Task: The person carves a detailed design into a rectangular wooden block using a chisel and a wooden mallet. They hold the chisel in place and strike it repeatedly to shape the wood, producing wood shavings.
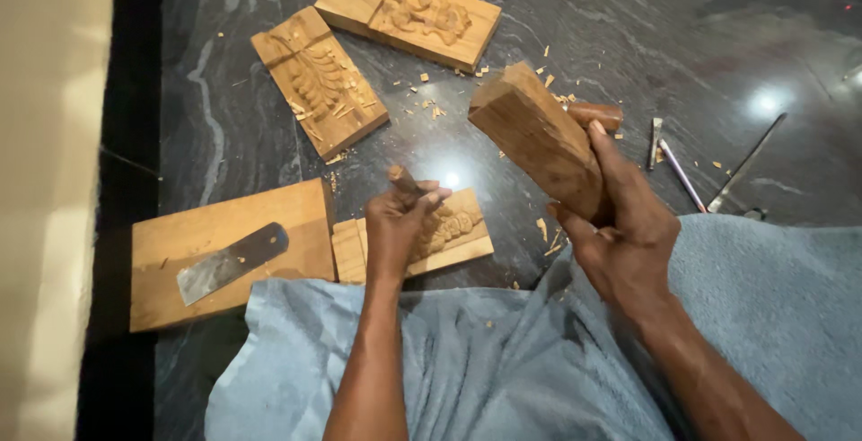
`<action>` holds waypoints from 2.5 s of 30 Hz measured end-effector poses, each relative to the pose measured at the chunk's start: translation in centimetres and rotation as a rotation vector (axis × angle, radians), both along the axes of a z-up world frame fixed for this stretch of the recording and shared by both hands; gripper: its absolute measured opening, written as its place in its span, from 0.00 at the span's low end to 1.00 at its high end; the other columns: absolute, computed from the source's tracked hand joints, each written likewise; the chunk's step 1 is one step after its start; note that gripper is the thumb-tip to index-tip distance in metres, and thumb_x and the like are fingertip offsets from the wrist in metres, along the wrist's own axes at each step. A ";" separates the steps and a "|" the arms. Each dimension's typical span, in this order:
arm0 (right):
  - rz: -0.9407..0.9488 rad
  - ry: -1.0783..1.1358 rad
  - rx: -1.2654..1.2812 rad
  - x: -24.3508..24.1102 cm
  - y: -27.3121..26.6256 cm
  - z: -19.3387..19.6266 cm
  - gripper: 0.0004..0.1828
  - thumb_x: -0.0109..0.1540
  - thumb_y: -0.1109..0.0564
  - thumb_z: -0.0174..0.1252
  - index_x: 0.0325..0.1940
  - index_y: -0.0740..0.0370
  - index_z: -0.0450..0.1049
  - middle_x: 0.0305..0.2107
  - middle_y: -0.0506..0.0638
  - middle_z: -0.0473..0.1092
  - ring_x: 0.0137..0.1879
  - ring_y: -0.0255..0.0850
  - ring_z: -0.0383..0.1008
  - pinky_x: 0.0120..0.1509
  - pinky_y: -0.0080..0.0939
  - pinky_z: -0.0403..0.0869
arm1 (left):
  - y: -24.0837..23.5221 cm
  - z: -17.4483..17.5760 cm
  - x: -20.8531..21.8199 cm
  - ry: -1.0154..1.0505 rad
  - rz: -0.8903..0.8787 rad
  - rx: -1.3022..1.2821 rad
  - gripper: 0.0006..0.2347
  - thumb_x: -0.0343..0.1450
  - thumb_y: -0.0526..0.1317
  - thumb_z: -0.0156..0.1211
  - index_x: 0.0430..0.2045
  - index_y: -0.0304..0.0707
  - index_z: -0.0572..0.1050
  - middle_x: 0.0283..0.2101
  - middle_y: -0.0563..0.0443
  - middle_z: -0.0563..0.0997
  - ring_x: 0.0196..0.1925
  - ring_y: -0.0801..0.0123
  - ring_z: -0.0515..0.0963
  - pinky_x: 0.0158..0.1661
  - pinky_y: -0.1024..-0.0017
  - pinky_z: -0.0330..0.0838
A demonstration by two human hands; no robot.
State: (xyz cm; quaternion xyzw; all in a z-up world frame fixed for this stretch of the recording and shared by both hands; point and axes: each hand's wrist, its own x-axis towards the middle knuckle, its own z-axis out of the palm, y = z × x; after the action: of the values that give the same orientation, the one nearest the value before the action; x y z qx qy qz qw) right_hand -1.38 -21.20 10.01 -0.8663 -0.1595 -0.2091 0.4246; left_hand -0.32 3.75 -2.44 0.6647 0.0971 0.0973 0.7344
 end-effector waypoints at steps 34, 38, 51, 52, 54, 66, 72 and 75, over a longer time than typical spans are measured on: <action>0.027 -0.186 -0.297 0.7 -0.2 0.5 0.43 0.53 0.64 0.73 0.72 0.51 0.67 0.42 0.54 0.75 0.40 0.44 0.78 0.41 0.41 0.77 | -2.6 0.7 -0.4 0.109 0.008 -0.021 0.05 0.70 0.28 0.62 0.36 0.28 0.82 0.35 0.45 0.88 0.36 0.74 0.88 0.39 0.78 0.81; 0.026 -0.251 -0.252 0.7 -0.7 0.6 0.44 0.54 0.64 0.73 0.73 0.53 0.66 0.42 0.53 0.75 0.41 0.44 0.77 0.42 0.42 0.75 | -2.7 0.0 -0.5 0.116 -0.004 0.055 0.05 0.70 0.28 0.62 0.36 0.26 0.82 0.35 0.43 0.88 0.36 0.72 0.87 0.37 0.77 0.80; 0.017 -0.141 -0.358 0.9 -0.1 -0.2 0.44 0.52 0.63 0.73 0.71 0.45 0.68 0.38 0.51 0.75 0.38 0.42 0.76 0.40 0.43 0.75 | -2.2 1.9 -0.8 0.278 0.081 0.092 0.08 0.71 0.31 0.63 0.42 0.32 0.82 0.39 0.48 0.88 0.37 0.72 0.86 0.30 0.68 0.75; 0.000 -0.122 -0.313 0.9 -0.5 -0.1 0.46 0.52 0.63 0.73 0.73 0.46 0.67 0.38 0.51 0.74 0.38 0.42 0.76 0.41 0.42 0.76 | -1.8 1.9 -0.7 0.350 0.155 -0.007 0.07 0.72 0.31 0.62 0.42 0.32 0.81 0.40 0.47 0.88 0.36 0.69 0.86 0.25 0.63 0.72; -0.023 -0.085 -0.257 0.9 -0.9 -0.2 0.47 0.52 0.63 0.73 0.75 0.47 0.65 0.37 0.50 0.73 0.39 0.41 0.76 0.42 0.42 0.76 | -0.7 1.7 -0.1 0.137 0.073 -0.050 0.06 0.71 0.28 0.62 0.40 0.31 0.81 0.38 0.44 0.88 0.39 0.69 0.86 0.36 0.69 0.80; 0.028 -0.130 -0.274 0.6 -0.5 -0.8 0.46 0.51 0.63 0.74 0.73 0.48 0.67 0.38 0.50 0.74 0.37 0.39 0.75 0.40 0.38 0.77 | -1.0 -0.3 0.2 0.131 -0.147 0.121 0.05 0.70 0.26 0.59 0.36 0.25 0.80 0.36 0.43 0.87 0.39 0.70 0.87 0.42 0.74 0.81; 0.023 -0.144 -0.248 0.6 -0.6 -0.8 0.47 0.53 0.65 0.74 0.74 0.48 0.66 0.34 0.49 0.71 0.35 0.38 0.73 0.39 0.39 0.74 | -1.3 0.7 -0.1 0.160 -0.143 0.191 0.05 0.70 0.27 0.60 0.36 0.27 0.81 0.34 0.46 0.87 0.38 0.72 0.86 0.40 0.75 0.80; 0.034 -0.162 -0.240 0.6 -0.6 -0.7 0.47 0.53 0.65 0.73 0.75 0.49 0.65 0.34 0.49 0.71 0.36 0.38 0.73 0.40 0.39 0.74 | -1.4 1.1 -0.1 0.189 -0.147 0.229 0.05 0.69 0.27 0.60 0.35 0.27 0.81 0.34 0.47 0.87 0.37 0.73 0.85 0.39 0.74 0.79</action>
State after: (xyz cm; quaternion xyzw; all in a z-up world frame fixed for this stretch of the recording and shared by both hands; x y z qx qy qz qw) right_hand -0.82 -21.79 9.34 -0.8883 -0.2317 -0.2508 0.3071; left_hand -0.44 2.40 -1.31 0.7556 0.1053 -0.0094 0.6464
